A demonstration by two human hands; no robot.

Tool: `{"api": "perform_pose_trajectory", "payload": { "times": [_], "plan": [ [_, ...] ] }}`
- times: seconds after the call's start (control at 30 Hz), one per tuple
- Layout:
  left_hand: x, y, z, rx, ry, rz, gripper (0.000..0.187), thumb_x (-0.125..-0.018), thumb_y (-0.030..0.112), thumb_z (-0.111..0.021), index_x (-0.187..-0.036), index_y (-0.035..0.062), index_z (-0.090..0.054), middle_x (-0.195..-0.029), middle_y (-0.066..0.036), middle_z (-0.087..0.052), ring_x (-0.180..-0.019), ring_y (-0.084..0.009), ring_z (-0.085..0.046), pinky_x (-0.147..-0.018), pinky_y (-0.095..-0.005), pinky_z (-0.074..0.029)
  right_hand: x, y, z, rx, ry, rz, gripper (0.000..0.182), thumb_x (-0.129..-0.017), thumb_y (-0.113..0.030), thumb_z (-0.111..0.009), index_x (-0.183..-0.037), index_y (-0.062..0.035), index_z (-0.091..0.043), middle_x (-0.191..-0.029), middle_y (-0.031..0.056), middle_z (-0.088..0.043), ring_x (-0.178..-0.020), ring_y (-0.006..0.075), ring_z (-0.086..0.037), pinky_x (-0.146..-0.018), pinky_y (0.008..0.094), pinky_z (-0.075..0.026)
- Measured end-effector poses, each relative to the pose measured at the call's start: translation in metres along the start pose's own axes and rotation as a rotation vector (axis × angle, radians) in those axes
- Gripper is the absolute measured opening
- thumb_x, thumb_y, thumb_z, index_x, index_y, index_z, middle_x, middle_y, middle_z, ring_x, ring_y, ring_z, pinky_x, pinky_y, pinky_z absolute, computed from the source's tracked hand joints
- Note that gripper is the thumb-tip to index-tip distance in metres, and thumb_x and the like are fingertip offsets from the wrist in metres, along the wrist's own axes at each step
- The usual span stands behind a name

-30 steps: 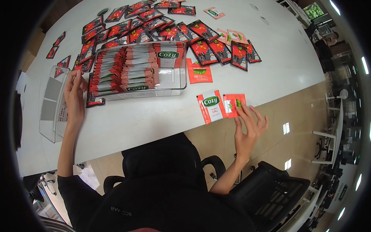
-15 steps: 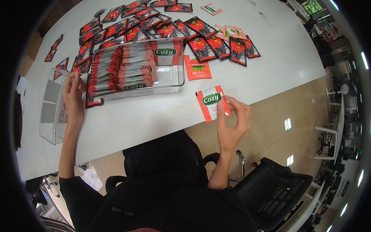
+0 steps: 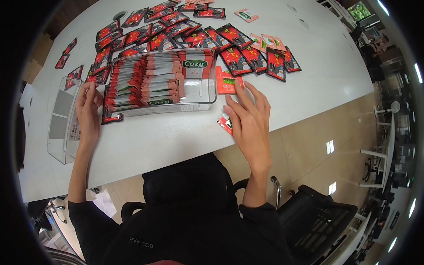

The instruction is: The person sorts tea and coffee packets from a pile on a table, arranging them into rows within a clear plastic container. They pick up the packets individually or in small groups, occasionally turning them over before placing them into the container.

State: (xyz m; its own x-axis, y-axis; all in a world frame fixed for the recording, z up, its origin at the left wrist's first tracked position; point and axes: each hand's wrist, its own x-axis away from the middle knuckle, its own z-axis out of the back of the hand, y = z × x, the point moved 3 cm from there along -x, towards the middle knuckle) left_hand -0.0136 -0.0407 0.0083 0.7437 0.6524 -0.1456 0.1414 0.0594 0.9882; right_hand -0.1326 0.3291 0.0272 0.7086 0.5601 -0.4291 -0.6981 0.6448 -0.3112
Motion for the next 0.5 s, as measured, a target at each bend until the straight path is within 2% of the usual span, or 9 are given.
{"api": "perform_pose_trajectory", "payload": {
  "times": [0.1,0.23,0.3,0.33,0.4,0.43,0.5],
  "plan": [
    [0.001,0.001,0.0,-0.008,-0.008,0.003,0.02,-0.104,0.027,-0.056,-0.099,0.0078,-0.059,-0.068,0.005,-0.04,-0.066,-0.0048,-0.036,-0.063,-0.0221,-0.03,-0.006,-0.002,-0.002,0.067,-0.037,0.042,0.027,-0.096,-0.016,-0.06,-0.112,0.0016,-0.071,-0.136,0.0103,-0.06,-0.13,0.0306,-0.047,-0.111,0.0466,-0.03],
    [0.001,0.001,0.0,-0.02,-0.002,0.014,0.021,-0.104,0.027,-0.056,-0.099,0.0077,-0.059,-0.068,0.005,-0.04,-0.066,-0.0046,-0.036,-0.063,-0.0221,-0.03,-0.012,-0.005,0.005,0.117,-0.022,0.061,0.028,-0.096,-0.016,-0.059,-0.116,0.0004,-0.07,-0.134,0.01,-0.06,-0.127,0.0314,-0.048,-0.111,0.0486,-0.029],
    [0.001,0.001,0.0,-0.018,-0.007,0.012,0.021,-0.104,0.027,-0.056,-0.099,0.0076,-0.059,-0.068,0.005,-0.04,-0.066,-0.0045,-0.036,-0.062,-0.0221,-0.03,-0.008,0.001,0.016,-0.074,0.125,0.001,0.027,-0.096,-0.013,-0.06,-0.117,-0.0007,-0.07,-0.123,0.0114,-0.062,-0.119,0.0284,-0.053,-0.108,0.0429,-0.034],
    [0.001,0.001,0.0,-0.018,-0.007,0.015,0.021,-0.104,0.027,-0.056,-0.099,0.0076,-0.059,-0.068,0.005,-0.04,-0.066,-0.0045,-0.036,-0.062,-0.0221,-0.03,-0.005,0.0,0.02,-0.073,0.121,0.0,0.027,-0.096,-0.013,-0.06,-0.117,-0.0007,-0.07,-0.123,0.0114,-0.062,-0.119,0.0284,-0.053,-0.108,0.0429,-0.034],
    [0.0,0.001,0.0,-0.024,-0.017,-0.004,0.021,-0.104,0.027,-0.056,-0.099,0.0074,-0.059,-0.069,0.005,-0.04,-0.066,-0.0044,-0.036,-0.062,-0.0221,-0.03,0.007,0.007,0.03,-0.382,0.246,-0.291,0.027,-0.095,-0.01,-0.062,-0.119,-0.0021,-0.07,-0.112,0.0107,-0.061,-0.109,0.0231,-0.057,-0.1,0.0339,-0.04],
    [0.0,0.001,0.001,-0.025,-0.02,-0.001,0.021,-0.104,0.027,-0.056,-0.099,0.0074,-0.059,-0.069,0.005,-0.04,-0.066,-0.0044,-0.036,-0.062,-0.0221,-0.03,0.016,0.015,0.031,-0.385,0.303,-0.272,0.028,-0.094,-0.007,-0.064,-0.121,-0.003,-0.07,-0.107,0.0095,-0.06,-0.104,0.0193,-0.057,-0.093,0.0284,-0.043],
    [-0.001,0.0,0.002,-0.03,-0.029,-0.011,0.021,-0.104,0.027,-0.055,-0.099,0.0073,-0.059,-0.069,0.005,-0.039,-0.066,-0.0044,-0.036,-0.062,-0.0221,-0.03,0.029,0.014,0.033,-0.417,0.34,-0.325,0.027,-0.094,-0.007,-0.065,-0.12,-0.0032,-0.07,-0.106,0.0092,-0.06,-0.102,0.0194,-0.057,-0.092,0.0288,-0.043]
  ]
}}
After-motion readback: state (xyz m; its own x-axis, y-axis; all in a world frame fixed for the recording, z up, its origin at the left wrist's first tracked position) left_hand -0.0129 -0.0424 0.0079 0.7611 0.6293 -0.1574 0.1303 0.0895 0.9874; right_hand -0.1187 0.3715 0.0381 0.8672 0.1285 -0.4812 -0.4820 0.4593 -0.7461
